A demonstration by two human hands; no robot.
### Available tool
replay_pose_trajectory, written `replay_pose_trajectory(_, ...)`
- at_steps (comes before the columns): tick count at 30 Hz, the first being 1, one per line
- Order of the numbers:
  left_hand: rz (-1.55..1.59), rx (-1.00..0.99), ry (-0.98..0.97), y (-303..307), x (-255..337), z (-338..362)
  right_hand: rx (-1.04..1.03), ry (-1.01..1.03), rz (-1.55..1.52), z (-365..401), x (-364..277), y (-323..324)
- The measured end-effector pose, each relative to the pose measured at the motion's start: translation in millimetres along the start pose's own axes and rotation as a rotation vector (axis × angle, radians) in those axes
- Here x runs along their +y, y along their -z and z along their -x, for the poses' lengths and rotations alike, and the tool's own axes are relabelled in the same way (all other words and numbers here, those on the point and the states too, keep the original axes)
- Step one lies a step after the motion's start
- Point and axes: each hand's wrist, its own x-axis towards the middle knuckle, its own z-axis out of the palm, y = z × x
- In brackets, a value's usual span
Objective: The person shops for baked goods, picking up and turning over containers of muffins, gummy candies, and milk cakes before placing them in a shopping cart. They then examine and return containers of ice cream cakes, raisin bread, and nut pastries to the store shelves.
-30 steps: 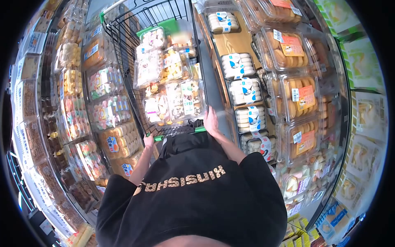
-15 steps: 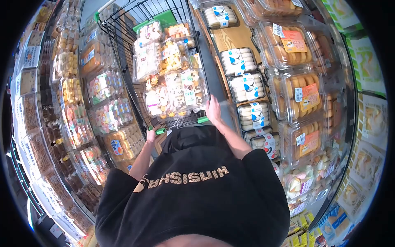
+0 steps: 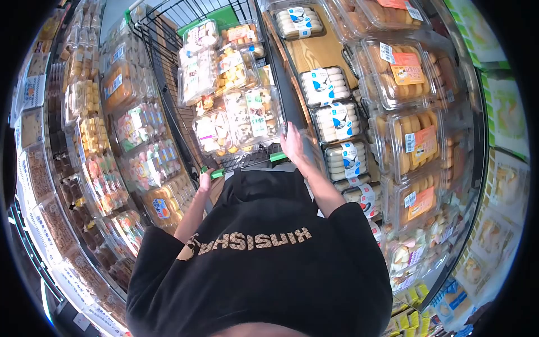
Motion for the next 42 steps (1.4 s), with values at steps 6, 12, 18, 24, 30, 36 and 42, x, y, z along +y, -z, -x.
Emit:
replay_pose_trajectory(6, 0.027, 0.027, -0.017, 11.3, -15.7, -24.1, 0.032, 0.033, 0.007, -1.7, 5.5, -12.4)
replay_pose_trajectory(12, 0.048, -0.021, -0.057, 12.3, -21.7, -31.3, -0.016, -0.011, -0.03, -5.9, -0.4, -4.8)
replay_pose_trajectory(18, -0.022, -0.004, -0.01, -0.1, -6.4, -8.5, -0.014, -0.025, -0.05, -2.5, -2.5, 1.3)
replay_pose_trajectory(24, -0.093, 0.095, -0.041, -0.8, -8.5, -5.2, -0.139, -0.097, -0.025, 3.3, -12.5, 9.6)
replay_pose_trajectory(30, -0.574, 0.57, -0.308, -9.9, 2.0, 15.4, 0.066, 0.041, 0.026, 0.4, 13.8, -13.6)
replay_pose_trajectory(36, -0.668, 0.749, -0.944, -32.3, 82.2, 43.6, 0.253, 0.172, 0.24, 9.5, -30.0, 8.9)
replay_pose_trajectory(42, -0.501, 0.154, -1.157, -56.2, 232.6, -24.9, 0.243, 0.328, 0.081, -52.3, -120.0, -17.9)
